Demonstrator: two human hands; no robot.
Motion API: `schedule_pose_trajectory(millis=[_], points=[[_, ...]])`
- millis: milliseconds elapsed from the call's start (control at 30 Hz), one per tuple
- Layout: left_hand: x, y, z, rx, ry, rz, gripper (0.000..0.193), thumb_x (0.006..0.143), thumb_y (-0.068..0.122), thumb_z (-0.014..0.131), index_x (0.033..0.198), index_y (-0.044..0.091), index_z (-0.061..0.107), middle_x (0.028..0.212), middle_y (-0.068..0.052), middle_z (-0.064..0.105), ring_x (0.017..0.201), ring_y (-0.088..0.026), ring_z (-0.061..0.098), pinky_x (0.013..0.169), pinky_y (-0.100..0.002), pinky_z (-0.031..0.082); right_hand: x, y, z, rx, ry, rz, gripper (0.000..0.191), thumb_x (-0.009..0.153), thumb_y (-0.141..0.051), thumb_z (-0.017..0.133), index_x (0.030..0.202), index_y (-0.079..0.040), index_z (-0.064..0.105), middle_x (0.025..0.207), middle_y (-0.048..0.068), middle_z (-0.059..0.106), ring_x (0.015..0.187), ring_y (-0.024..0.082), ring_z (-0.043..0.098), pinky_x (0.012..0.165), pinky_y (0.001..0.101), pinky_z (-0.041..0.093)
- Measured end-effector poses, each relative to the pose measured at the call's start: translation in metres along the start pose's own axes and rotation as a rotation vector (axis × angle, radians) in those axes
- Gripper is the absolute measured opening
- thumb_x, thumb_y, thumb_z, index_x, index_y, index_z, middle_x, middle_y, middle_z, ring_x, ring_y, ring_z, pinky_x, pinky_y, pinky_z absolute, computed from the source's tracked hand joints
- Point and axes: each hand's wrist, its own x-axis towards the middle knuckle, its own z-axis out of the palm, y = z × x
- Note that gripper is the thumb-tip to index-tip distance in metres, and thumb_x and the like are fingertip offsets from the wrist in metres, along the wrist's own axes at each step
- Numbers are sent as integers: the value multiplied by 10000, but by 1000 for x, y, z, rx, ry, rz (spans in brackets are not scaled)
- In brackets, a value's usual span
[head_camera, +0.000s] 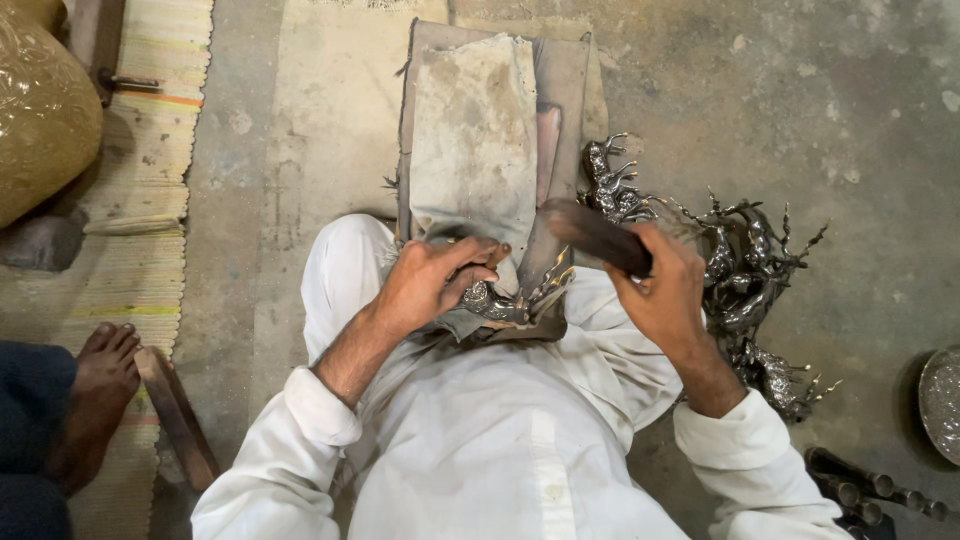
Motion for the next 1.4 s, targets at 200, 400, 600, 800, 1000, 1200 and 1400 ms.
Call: schedule_pose_trajectory(millis=[200,400,600,800,1000,1200,1400], points=[[1,-1,1,104,-43,-23,323,892,173,810,1176,90,679,883,-101,765,726,-314,721,627,-402,544,11,-11,-16,-289,-80,-161,518,654,31,771,1157,-59,686,974,152,672,932,395,657,804,483,505],[1,-2,1,110,-58,-45,333,889,175,808,1186,96,681,854,-109,756,703,-324,709,612,-409,541,26,-10,-18,-118,-114,-153,482,695,30,737,1164,-47,655,1081,150,673,1026,390,633,884,489,498],[1,-5,2,84,-29,40,344,884,147,760,1205,87,652,980,-81,781,792,-275,751,666,-369,574,28,-8,-20,-122,-125,-116,503,690,38,743,1178,-42,655,1122,150,684,1037,399,634,897,472,499],[0,-3,1,82,-74,5,350,894,169,779,1222,104,675,999,-78,776,772,-279,746,661,-375,577,21,-2,-22,-146,-138,-105,515,669,27,764,1168,-53,662,1116,152,682,1044,395,639,904,476,494],[3,-2,-1,107,-105,12,348,876,127,778,1210,106,682,956,-86,777,774,-311,733,651,-404,561,13,3,-23,-289,-115,-147,534,632,34,783,1148,-44,671,1078,186,687,977,411,645,844,502,488],[6,-3,-3,71,-131,11,414,832,40,766,1229,109,673,925,-82,773,778,-296,745,658,-400,572,10,3,-24,-350,-116,-163,518,623,17,757,1130,-58,676,1027,175,690,941,410,658,810,504,498],[6,-5,-3,43,-155,33,454,810,10,775,1239,107,665,929,-91,781,796,-293,749,662,-391,573,8,3,-24,-391,-143,-146,537,601,14,776,1126,-45,680,1037,187,690,936,411,658,806,503,496]])
